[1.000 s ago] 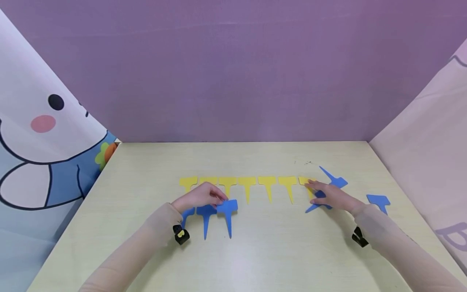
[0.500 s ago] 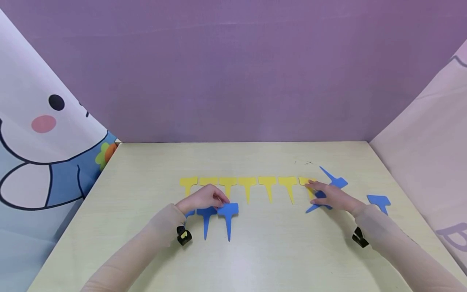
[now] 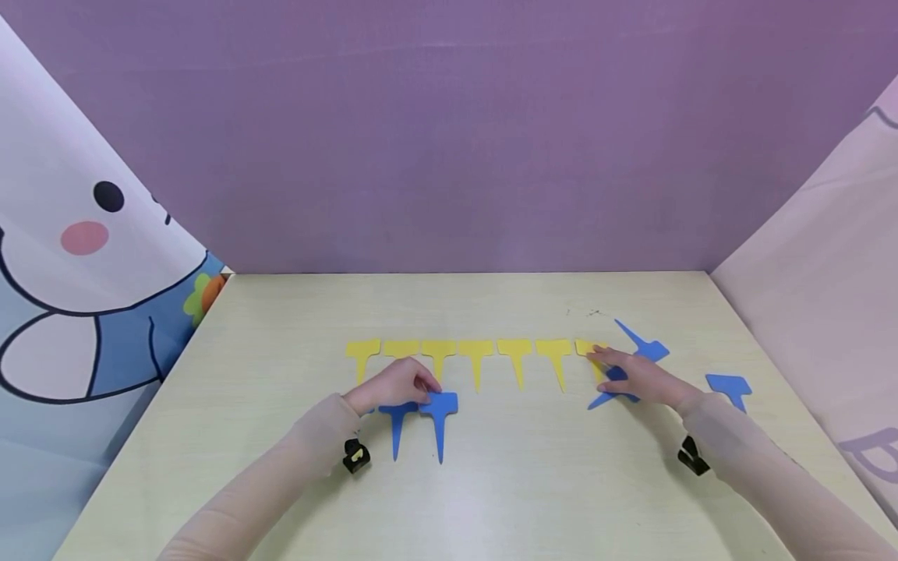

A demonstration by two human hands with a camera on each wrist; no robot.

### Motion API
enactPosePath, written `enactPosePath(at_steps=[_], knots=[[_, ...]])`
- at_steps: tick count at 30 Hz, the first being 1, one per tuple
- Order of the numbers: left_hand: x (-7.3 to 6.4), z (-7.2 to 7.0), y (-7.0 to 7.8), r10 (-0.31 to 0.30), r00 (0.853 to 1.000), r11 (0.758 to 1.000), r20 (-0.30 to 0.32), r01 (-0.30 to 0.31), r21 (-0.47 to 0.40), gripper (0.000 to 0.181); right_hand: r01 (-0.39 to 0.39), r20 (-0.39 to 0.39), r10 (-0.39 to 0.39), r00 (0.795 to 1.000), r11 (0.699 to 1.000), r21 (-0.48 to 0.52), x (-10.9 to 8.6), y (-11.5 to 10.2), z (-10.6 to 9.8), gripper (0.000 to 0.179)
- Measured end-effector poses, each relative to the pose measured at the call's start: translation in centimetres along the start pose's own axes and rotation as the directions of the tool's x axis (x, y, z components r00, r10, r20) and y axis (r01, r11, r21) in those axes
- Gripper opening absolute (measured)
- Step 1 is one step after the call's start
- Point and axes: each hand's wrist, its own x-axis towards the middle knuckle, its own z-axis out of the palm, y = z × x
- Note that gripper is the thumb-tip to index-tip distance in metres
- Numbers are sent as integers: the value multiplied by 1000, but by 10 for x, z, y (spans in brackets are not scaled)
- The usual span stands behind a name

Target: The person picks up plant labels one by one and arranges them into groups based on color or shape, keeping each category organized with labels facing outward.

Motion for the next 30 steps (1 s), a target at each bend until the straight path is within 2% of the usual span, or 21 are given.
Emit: enactPosePath(at_steps=[4,9,10,16,17,25,30], knots=[[1,2,-1,38,999,999,-12,-38,39,16,-6,3,6,1000,1000,4,0,0,0,63],[2,1,-2,61,998,997,-3,-61,40,15,-3,4,3,1000,1000,13,1,1,0,63],[5,3,-9,94,996,995,-3,-94,44,15,-3,3,3,1000,1000,15,1,2,1,63],[5,4,-11,113,994,992,-10,-112,56,14,-17,9,17,1000,1000,10,2,3,1,62],[2,2,-3,82,997,995,-11,-81,55,14,-14,10,14,1000,1000,7,2,3,0,62],[-1,4,1,56,998,995,-38,-52,82,16,-1,4,1,1000,1000,3,0,1,0,63],[-5,1,0,11,997,996,-77,-4,84,17,1,2,-1,1000,1000,-1,0,1,0,64]])
